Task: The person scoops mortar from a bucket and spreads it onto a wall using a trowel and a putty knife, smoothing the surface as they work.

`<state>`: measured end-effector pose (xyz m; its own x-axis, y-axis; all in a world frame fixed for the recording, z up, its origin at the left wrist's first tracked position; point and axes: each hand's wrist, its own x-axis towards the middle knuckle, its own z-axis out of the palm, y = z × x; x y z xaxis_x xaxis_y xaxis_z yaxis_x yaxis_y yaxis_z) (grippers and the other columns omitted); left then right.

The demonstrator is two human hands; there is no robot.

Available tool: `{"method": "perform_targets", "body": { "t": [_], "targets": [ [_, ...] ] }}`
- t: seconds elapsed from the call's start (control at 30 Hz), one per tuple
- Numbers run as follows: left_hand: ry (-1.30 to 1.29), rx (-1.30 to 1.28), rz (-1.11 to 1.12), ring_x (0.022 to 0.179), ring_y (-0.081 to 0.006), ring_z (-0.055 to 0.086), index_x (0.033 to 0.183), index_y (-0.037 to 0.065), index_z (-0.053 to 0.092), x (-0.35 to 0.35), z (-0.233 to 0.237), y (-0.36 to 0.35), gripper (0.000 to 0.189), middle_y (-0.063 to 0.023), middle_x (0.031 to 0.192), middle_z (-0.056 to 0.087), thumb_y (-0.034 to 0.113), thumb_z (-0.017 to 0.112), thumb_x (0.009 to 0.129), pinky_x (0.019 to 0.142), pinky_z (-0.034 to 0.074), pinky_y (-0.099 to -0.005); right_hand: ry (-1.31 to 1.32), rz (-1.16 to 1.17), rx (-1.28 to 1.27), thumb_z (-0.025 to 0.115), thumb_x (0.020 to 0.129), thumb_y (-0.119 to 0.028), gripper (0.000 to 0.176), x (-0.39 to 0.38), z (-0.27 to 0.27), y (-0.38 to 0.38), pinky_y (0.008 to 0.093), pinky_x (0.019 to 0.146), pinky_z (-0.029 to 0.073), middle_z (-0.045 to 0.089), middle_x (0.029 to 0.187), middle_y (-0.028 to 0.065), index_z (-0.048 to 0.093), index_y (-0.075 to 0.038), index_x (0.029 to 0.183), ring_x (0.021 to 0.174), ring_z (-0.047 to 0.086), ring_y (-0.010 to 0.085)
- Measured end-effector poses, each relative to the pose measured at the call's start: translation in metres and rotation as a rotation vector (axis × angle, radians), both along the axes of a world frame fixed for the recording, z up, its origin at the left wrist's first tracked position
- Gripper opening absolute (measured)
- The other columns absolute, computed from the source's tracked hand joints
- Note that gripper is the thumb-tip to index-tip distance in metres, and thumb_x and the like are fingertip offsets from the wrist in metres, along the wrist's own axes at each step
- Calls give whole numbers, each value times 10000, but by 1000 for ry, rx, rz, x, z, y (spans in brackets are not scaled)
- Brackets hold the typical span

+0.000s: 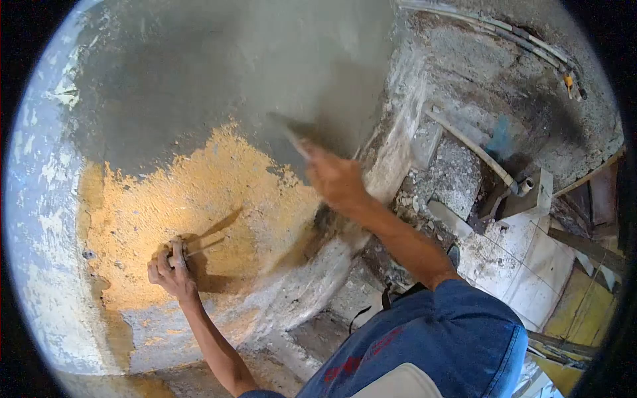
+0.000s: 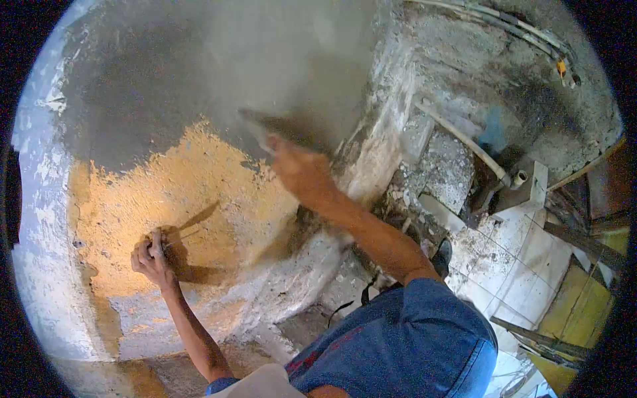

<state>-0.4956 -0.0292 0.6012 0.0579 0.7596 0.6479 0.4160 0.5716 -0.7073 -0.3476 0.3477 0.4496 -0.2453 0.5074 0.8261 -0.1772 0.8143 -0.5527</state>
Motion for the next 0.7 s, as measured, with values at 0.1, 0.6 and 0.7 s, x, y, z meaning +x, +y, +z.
{"method": "perform_targets", "body": {
  "t": [0.1, 0.6, 0.7],
  "targets": [
    [39, 7, 12, 1140, -263, 449, 1224, 235, 689, 7, 3, 10, 335, -40, 1219, 535, 197, 742, 896, 1000, 378, -434, -405, -246, -138, 605, 961, -213, 392, 4, 23, 88, 441, 542, 554, 727, 830, 179, 586, -33, 1308, 635, 703, 291],
    [17, -1, 29, 1091, -295, 502, 1216, 233, 666, 4, 1, 3, 320, -63, 1175, 523, 220, 741, 905, 951, 411, -469, -306, -207, -265, 546, 996, -210, 294, 8, 32, 154, 517, 656, 541, 683, 851, 223, 629, -80, 1247, 747, 668, 439],
    [25, -7, 49, 1090, -295, 508, 1228, 236, 665, 3, 3, 1, 323, -68, 1178, 524, 243, 737, 913, 955, 412, -466, -268, -314, -212, 553, 996, -216, 249, -40, 31, 242, 523, 677, 543, 678, 814, 238, 642, -68, 1175, 774, 676, 443]
  ]
}}
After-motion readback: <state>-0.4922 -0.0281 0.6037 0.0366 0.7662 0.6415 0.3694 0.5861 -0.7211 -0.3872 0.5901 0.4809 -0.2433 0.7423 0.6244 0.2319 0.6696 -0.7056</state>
